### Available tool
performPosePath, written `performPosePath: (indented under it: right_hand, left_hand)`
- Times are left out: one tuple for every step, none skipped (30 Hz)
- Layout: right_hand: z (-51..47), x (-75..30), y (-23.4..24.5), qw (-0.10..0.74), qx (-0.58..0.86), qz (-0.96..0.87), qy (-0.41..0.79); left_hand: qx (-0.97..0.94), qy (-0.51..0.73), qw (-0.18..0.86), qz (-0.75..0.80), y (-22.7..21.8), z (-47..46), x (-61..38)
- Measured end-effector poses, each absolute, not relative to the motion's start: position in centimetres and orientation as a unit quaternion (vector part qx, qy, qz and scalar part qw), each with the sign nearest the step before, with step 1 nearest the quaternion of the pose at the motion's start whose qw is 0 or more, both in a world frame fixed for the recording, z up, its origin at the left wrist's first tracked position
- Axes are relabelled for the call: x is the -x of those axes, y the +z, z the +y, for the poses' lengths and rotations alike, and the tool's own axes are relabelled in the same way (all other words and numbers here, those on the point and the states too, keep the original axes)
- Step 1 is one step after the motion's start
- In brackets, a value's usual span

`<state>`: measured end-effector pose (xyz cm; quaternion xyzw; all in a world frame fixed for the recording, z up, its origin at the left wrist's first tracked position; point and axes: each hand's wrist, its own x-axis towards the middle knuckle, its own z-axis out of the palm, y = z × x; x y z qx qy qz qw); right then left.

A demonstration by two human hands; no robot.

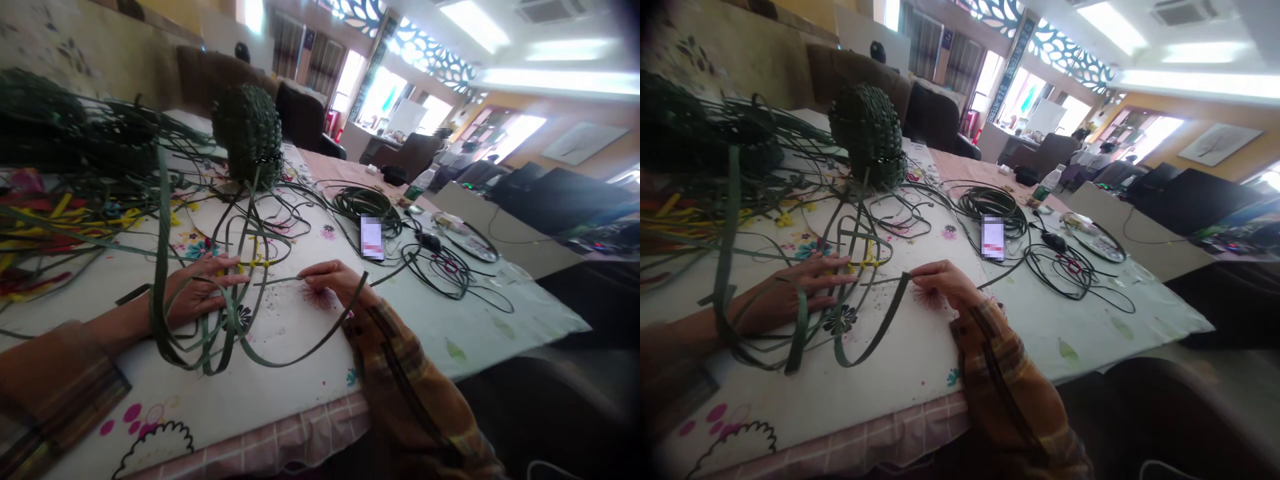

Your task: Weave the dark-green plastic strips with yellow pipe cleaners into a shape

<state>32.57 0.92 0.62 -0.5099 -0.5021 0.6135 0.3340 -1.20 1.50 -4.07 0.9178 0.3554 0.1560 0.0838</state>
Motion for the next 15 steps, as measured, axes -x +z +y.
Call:
performPosePath:
  right_hand:
    - [1.0,-32.6,0.6,0.335,0.511,-0.499,0.614]
    - [1.0,-32.6,0.5,0.335,0.511,-0.498,0.615]
    - [1.0,-32.5,0.5,0.335,0.511,-0.499,0.614]
    - [1.0,-32.4,0.4,0.336,0.511,-0.5,0.614]
    - [0.9,-32.4,0.4,0.335,0.51,-0.5,0.615]
    - [0.8,-32.3,0.4,0.335,0.508,-0.498,0.618]
    - [0.7,-32.1,0.3,0.335,0.506,-0.494,0.623]
    - [0.6,-32.0,0.3,0.335,0.502,-0.489,0.63]
    - [0.5,-31.8,0.2,0.336,0.499,-0.483,0.636]
    - [0.4,-31.7,0.1,0.335,0.498,-0.478,0.642]
    - [0.3,-31.5,-0.1,0.336,0.497,-0.475,0.643]
    - [0.3,-31.4,-0.3,0.338,0.499,-0.476,0.64]
    - [0.3,-31.2,-0.5,0.34,0.502,-0.483,0.632]
    - [0.3,-31.1,-0.8,0.34,0.505,-0.496,0.619]
    - [0.3,-30.9,-1.1,0.338,0.509,-0.512,0.603]
  left_hand:
    - [-0.918,0.157,0.085,0.355,-4.1,1.5,1.2]
    - [-0.917,0.16,0.087,0.355,-4.2,1.5,1.2]
    - [-0.916,0.164,0.089,0.355,-4.2,1.5,1.2]
    - [-0.915,0.168,0.091,0.354,-4.2,1.5,1.2]
    - [-0.915,0.168,0.092,0.354,-4.2,1.5,1.2]
    - [-0.915,0.166,0.092,0.355,-4.1,1.5,1.2]
    - [-0.916,0.161,0.09,0.356,-4.0,1.4,1.2]
    - [-0.916,0.156,0.088,0.359,-4.0,1.4,1.1]
    - [-0.915,0.154,0.087,0.362,-3.9,1.4,1.1]
    - [-0.914,0.153,0.088,0.365,-3.8,1.3,1.0]
    - [-0.913,0.154,0.092,0.366,-3.7,1.3,1.0]
    - [-0.912,0.156,0.096,0.366,-3.6,1.3,0.9]
    - [-0.912,0.157,0.1,0.366,-3.5,1.3,0.9]
    - [-0.912,0.155,0.103,0.366,-3.5,1.3,0.8]
    - [-0.913,0.153,0.103,0.364,-3.5,1.3,0.8]
